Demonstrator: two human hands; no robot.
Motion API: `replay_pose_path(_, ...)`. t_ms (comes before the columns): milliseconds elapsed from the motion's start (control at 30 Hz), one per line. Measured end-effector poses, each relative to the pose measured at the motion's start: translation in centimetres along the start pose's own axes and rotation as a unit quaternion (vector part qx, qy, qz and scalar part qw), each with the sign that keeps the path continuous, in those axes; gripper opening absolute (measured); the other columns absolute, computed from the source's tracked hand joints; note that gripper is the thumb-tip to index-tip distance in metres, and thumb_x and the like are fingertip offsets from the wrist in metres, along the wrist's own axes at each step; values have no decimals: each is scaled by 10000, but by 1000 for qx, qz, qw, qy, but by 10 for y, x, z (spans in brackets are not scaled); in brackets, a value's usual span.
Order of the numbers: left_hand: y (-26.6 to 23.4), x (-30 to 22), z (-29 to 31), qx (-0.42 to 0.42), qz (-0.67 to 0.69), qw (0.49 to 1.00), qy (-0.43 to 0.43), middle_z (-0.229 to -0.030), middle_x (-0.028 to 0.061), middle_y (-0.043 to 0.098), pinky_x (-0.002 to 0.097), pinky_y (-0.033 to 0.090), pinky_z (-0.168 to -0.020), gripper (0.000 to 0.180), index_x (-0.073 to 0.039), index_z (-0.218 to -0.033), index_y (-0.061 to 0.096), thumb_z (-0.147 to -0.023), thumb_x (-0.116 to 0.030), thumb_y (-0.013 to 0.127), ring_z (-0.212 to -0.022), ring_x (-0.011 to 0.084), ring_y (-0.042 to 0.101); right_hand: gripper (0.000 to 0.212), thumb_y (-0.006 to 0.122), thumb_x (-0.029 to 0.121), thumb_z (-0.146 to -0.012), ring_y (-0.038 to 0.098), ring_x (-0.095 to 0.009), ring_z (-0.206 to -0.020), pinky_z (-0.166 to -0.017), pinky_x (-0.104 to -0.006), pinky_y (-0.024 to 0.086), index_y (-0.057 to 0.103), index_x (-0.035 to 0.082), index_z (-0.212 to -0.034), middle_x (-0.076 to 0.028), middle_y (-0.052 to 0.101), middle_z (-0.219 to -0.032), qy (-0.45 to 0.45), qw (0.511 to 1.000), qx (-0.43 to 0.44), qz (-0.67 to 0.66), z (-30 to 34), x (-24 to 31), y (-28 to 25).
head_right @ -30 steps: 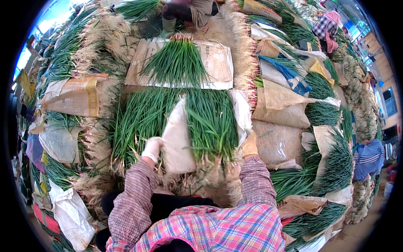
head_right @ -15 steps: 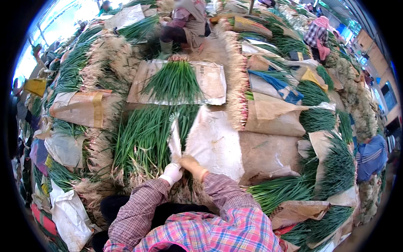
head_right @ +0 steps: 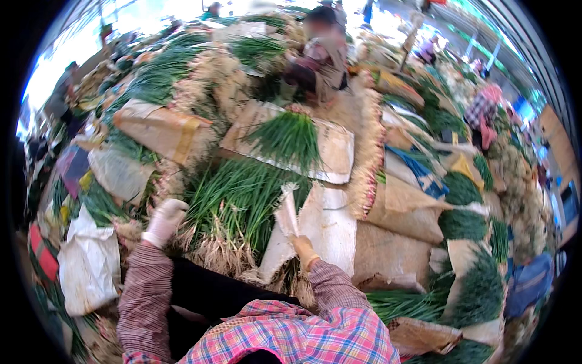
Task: The person handles bunches of scallions by hand, trimming roots and outer layers, and arranges them on top of large sacks in an agricultural facility.
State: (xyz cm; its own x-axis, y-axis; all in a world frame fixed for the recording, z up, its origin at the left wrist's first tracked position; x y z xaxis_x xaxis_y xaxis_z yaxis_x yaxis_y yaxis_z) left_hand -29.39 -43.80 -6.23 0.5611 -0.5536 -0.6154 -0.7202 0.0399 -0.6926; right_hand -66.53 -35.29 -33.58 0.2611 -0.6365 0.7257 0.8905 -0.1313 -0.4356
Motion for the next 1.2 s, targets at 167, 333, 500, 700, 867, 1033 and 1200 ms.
replay_pose_path(167, -114, 96, 89, -136, 7, 980, -148, -772, 38, 577, 264, 436, -668, 60, -15, -842, 586, -800, -48, 557, -711, 130, 529, 479, 581, 363, -806, 578, -201, -658, -556, -333, 437, 597, -78, -994, -104, 623, -777, -91, 985, -94, -115, -11, -20, -80)
replay_pose_path(333, -166, 175, 214, -93, 10, 961, -261, -707, 30, 575, 252, 429, -647, 77, -8, -755, 588, -789, -47, 530, -680, 117, 529, 318, 567, 260, -854, 533, -154, -583, -503, -308, 430, 617, -27, -980, -30, 590, -727, -143, 906, -133, -376, 67, 74, -87)
replay_pose_path(500, -129, 188, 195, -46, 21, 977, -206, -706, 10, 563, 228, 411, -632, 105, -12, -763, 599, -786, -52, 505, -668, 88, 505, 378, 572, 327, -856, 492, -139, -532, -481, -313, 413, 624, -47, -867, -24, 568, -687, -137, 899, -249, -332, 69, 24, -210)
replay_pose_path(700, -141, 195, 226, -6, 93, 932, -351, -663, -37, 513, 205, 339, -546, 101, -43, -792, 606, -788, -57, 506, -595, 58, 427, 311, 510, 309, -891, 449, -167, -507, -448, -307, 353, 549, 6, -833, -39, 518, -705, -161, 880, -290, -340, 119, 45, -253)
replay_pose_path(867, -150, 198, 246, -7, 182, 889, -420, -623, -58, 477, 164, 254, -411, 107, -70, -860, 602, -851, -116, 506, -466, 7, 343, 386, 475, 421, -877, 386, -125, -506, -429, -269, 303, 572, 62, -775, 16, 464, -608, -127, 857, -353, -354, 127, 20, -298)
replay_pose_path(1033, -181, 231, 285, -62, 177, 878, -441, -652, -35, 487, 161, 330, -419, 93, -56, -882, 567, -870, -127, 509, -495, 27, 409, 404, 461, 413, -879, 442, -169, -585, -518, -273, 368, 586, 30, -866, -32, 518, -728, -18, 866, -412, -284, 107, -20, -342)
replay_pose_path(1200, -201, 242, 303, -61, 81, 887, -451, -684, -23, 523, 200, 385, -473, 86, -55, -851, 556, -860, -114, 494, -555, 65, 476, 456, 471, 404, -873, 535, -242, -798, -681, -308, 429, 548, -8, -1054, -119, 572, -940, 17, 846, -443, -296, 42, -116, -380)
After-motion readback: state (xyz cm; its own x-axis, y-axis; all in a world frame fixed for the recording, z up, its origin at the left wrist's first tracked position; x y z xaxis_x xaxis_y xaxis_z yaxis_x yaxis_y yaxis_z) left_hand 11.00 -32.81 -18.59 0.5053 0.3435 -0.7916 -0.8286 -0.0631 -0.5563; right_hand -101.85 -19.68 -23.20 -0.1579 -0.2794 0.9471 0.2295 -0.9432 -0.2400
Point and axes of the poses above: each hand's wrist, its own z-axis away from the middle knuckle, its own y-axis out of the palm, x = y × z, the point moved 5 cm from there along -z, towards the middle knuckle
